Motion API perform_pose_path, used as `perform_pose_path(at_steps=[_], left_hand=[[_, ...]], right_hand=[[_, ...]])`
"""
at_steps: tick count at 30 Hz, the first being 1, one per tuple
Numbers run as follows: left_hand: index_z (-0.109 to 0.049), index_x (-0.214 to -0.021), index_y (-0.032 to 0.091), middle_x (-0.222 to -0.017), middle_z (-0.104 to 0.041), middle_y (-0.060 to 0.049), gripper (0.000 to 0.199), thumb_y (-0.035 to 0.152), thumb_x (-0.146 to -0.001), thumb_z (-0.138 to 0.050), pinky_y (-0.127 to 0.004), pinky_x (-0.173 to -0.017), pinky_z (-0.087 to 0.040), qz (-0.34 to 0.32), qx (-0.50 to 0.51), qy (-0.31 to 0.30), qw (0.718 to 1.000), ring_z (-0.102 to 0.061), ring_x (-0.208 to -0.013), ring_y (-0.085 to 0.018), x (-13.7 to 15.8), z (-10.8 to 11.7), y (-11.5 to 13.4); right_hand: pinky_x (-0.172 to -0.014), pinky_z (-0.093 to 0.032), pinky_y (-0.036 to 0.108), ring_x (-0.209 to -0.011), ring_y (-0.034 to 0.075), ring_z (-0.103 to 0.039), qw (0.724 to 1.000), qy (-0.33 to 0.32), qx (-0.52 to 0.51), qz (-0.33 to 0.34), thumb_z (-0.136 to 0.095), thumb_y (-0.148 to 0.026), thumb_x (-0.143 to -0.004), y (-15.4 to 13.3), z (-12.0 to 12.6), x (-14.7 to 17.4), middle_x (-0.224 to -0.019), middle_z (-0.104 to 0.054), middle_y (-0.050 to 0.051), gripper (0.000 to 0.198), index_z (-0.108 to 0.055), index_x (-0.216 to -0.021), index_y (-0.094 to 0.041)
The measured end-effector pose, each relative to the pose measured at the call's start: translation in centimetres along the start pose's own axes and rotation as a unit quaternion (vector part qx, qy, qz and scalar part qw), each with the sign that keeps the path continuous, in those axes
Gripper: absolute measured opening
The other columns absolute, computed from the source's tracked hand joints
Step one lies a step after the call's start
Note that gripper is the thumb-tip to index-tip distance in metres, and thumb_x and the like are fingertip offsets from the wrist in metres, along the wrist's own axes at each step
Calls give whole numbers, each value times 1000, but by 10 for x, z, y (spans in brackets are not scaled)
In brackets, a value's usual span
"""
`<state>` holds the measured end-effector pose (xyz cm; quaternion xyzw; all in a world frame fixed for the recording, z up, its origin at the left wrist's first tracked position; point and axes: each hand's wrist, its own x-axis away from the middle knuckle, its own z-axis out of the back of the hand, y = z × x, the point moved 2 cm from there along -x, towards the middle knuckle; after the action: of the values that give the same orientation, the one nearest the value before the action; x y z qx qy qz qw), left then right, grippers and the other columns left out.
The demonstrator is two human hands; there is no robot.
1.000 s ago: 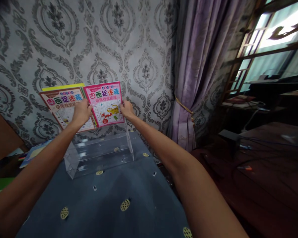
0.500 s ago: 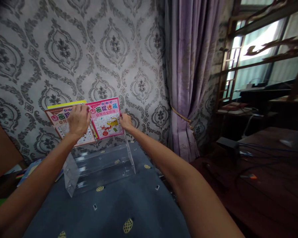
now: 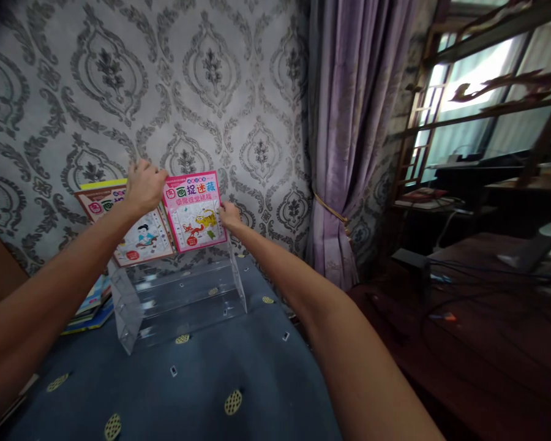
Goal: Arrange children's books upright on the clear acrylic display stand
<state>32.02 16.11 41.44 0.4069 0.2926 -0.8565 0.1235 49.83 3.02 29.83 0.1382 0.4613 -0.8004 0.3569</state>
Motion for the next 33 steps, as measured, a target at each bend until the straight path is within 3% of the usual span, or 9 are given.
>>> perform_pose_path(at_steps=[4, 8, 14, 19, 29, 33], left_hand=[[-69, -106, 14, -125, -60, -18, 35, 13, -93, -37, -55, -108, -36, -29, -2, 21, 999, -46, -128, -35, -8, -10, -7], [-66, -115, 14, -124, -61, -18, 37, 12, -93, -36, -58, -111, -32, -42, 12, -9, 999, -44, -131, -35, -9, -18, -13], [-62, -121, 13, -123, -63, -19, 38, 11, -96, -34, -64, -110, -31, -31, 8, -72, 997, -49, -127, -35, -5, -8, -10], [-62, -121, 14, -122, -64, -20, 37, 14, -97, -34, -67, -106, -34, -35, -2, -85, 996, -53, -122, -36, -4, -1, -8], [-62, -127, 16, -129, -64, -19, 41, 23, -101, -32, -67, -109, -31, -4, 49, -58, 997, -54, -125, -36, 0, 16, -7], [-58, -131, 14, -132, -62, -18, 44, 23, -102, -28, -58, -111, -33, 32, 89, 10, 995, -54, -126, -33, 9, 33, -14]], right_hand=[[-87, -53, 30, -93, 21, -68, 1000, 3, -11, -1, -45, -21, -96, 3, -2, -4, -97, -75, 6, 31, -72, -111, -17], [-91, -52, 30, -99, 22, -68, 1000, 8, -20, -6, -50, -22, -94, 6, -2, -5, -104, -75, 7, 28, -73, -109, -19], [-91, -55, 32, -98, 21, -69, 998, 27, -46, -19, -51, -21, -93, 13, -3, 1, -104, -76, 7, 29, -72, -113, -17], [-88, -57, 32, -94, 20, -70, 997, 39, -70, -20, -51, -21, -91, 17, 0, 4, -100, -76, 6, 27, -72, -109, -18], [-85, -57, 32, -88, 19, -68, 992, 70, -105, -12, -50, -22, -88, 19, 6, 9, -90, -73, 3, 28, -71, -107, -20], [-85, -56, 35, -88, 20, -67, 988, 91, -123, -3, -44, -22, -89, 13, 16, 22, -94, -73, 6, 33, -69, -110, -17]])
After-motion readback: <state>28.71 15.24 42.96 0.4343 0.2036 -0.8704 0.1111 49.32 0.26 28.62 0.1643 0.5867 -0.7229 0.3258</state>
